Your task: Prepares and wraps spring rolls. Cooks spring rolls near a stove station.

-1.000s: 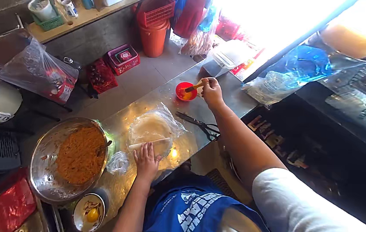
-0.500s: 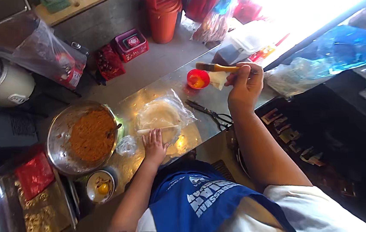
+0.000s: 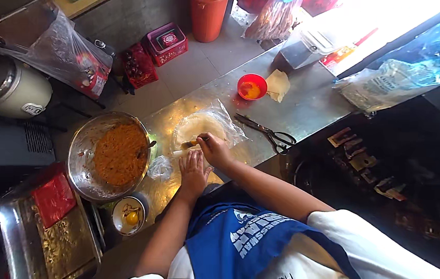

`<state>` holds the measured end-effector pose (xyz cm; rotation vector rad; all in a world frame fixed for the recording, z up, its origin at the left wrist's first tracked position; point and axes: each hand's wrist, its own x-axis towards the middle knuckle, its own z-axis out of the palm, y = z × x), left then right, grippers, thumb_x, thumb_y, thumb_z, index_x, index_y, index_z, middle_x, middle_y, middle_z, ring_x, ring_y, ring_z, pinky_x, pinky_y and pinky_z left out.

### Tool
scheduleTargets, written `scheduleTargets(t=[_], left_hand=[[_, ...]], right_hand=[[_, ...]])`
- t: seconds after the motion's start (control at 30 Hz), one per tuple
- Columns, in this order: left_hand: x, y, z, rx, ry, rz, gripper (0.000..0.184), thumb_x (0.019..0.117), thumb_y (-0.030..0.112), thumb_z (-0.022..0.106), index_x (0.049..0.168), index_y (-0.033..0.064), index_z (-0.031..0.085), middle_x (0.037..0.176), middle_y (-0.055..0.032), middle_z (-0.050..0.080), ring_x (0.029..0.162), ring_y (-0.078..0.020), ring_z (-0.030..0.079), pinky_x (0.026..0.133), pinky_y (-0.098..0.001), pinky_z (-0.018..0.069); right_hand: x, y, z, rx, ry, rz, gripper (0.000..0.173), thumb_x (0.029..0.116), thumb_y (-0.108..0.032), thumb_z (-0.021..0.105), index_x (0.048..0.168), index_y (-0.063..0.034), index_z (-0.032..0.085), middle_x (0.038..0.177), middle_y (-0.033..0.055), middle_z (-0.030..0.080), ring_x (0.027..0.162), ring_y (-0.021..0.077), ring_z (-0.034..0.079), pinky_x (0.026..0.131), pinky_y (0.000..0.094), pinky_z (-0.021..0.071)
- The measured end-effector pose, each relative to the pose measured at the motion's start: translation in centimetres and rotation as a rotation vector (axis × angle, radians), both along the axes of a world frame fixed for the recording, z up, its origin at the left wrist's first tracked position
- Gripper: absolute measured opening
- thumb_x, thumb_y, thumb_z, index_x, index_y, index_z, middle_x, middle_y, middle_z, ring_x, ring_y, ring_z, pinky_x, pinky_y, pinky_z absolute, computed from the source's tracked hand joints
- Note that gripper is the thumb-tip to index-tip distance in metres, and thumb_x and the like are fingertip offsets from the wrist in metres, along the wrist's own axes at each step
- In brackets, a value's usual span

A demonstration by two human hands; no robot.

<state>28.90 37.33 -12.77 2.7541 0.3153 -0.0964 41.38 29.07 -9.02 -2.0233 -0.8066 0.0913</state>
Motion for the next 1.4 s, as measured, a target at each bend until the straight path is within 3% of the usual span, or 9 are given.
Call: scheduleTargets(t=[0.2,0.43,0.63,0.8,0.87,0.93,1.03,1.2,1.4], left_hand=[[0.5,0.7,-0.6,0.014,0.018,-0.023,0.062,0.1046,0.050,0.045,0.156,0.0166,0.045,0.157,-0.0101,0.048,0.149,-0.0325,0.039,0.119,-0.0690,0.0188],[2.7,1.6,0.9,0.041,0.076,-0.018,0.043,0.1059,0.032,0.049,0.147,0.0202,0.057,0.146,-0.0084,0.057,0.139,-0.0294,0.050,0.117,-0.0629,0.0269],[4.5,2.5,1.0,0.095,0.007,-0.042,0.032,0.1019,0.014,0.052,0.128,0.0174,0.070,0.129,-0.0082,0.067,0.125,-0.0300,0.060,0.113,-0.0592,0.0333],[5.9,3.3,1.5,0.103,-0.014,-0.064,0.030,0.1032,0.012,0.048,0.126,0.0124,0.068,0.124,-0.0090,0.070,0.124,-0.0318,0.060,0.114,-0.0592,0.0317],[6.4,3.6,1.4,0.115,-0.058,-0.064,0.026,0.1026,0.012,0.050,0.119,0.0106,0.070,0.117,-0.0086,0.073,0.121,-0.0320,0.063,0.112,-0.0604,0.0329],[6.8,3.9,0.8,0.152,-0.113,-0.070,0.023,0.0990,0.009,0.053,0.109,0.0126,0.074,0.114,-0.0058,0.073,0.118,-0.0299,0.064,0.110,-0.0602,0.0356],[7.2,3.9,0.6,0.167,-0.147,-0.063,0.022,0.0979,0.011,0.056,0.105,0.0154,0.076,0.122,-0.0070,0.069,0.120,-0.0304,0.061,0.106,-0.0595,0.0390],[7.0,4.0,-0.1,0.189,-0.156,-0.096,0.026,0.0950,0.022,0.058,0.111,0.0139,0.076,0.121,-0.0105,0.068,0.117,-0.0326,0.062,0.102,-0.0565,0.0438],[7.9,4.6,0.1,0.179,-0.176,-0.142,0.025,0.0991,0.007,0.053,0.111,0.0081,0.075,0.114,-0.0112,0.072,0.112,-0.0320,0.066,0.097,-0.0489,0.0516]], right_hand=[[0.8,-3.0,0.4,-0.137,-0.147,-0.147,0.030,0.1066,-0.027,0.052,0.109,-0.0047,0.072,0.088,0.0100,0.074,0.076,0.0215,0.072,0.072,0.0408,0.0603],[1.3,-6.4,1.2,-0.218,-0.176,-0.222,0.035,0.1074,-0.030,0.049,0.108,-0.0035,0.072,0.084,0.0111,0.073,0.075,0.0247,0.072,0.069,0.0437,0.0600],[1.9,-8.6,1.9,-0.215,-0.212,-0.259,0.035,0.1075,-0.031,0.049,0.106,-0.0038,0.072,0.082,0.0110,0.072,0.072,0.0248,0.071,0.066,0.0435,0.0591],[2.8,-10.7,4.1,0.057,0.035,-0.379,0.030,0.1090,-0.025,0.048,0.113,-0.0005,0.066,0.081,0.0071,0.068,0.069,0.0136,0.066,0.068,0.0331,0.0581],[3.7,-11.6,5.1,0.229,0.203,-0.461,0.030,0.1098,-0.026,0.047,0.116,-0.0012,0.062,0.083,0.0046,0.067,0.070,0.0114,0.066,0.068,0.0312,0.0588],[5.0,-12.5,5.7,0.412,0.373,-0.564,0.029,0.1109,-0.028,0.044,0.119,-0.0034,0.059,0.081,0.0033,0.066,0.067,0.0129,0.066,0.067,0.0321,0.0602],[7.6,-13.4,6.7,0.630,0.607,-0.724,0.032,0.1130,-0.032,0.038,0.120,-0.0071,0.056,0.079,0.0041,0.066,0.066,0.0148,0.067,0.066,0.0319,0.0602],[11.2,-14.6,8.1,0.829,0.865,-0.872,0.039,0.1136,-0.040,0.031,0.133,-0.0118,0.049,0.099,0.0056,0.069,0.077,0.0163,0.068,0.070,0.0323,0.0576],[13.9,-14.9,7.1,0.990,0.985,-0.977,0.038,0.1135,-0.041,0.031,0.133,-0.0130,0.049,0.102,0.0060,0.069,0.080,0.0164,0.068,0.072,0.0320,0.0569]])
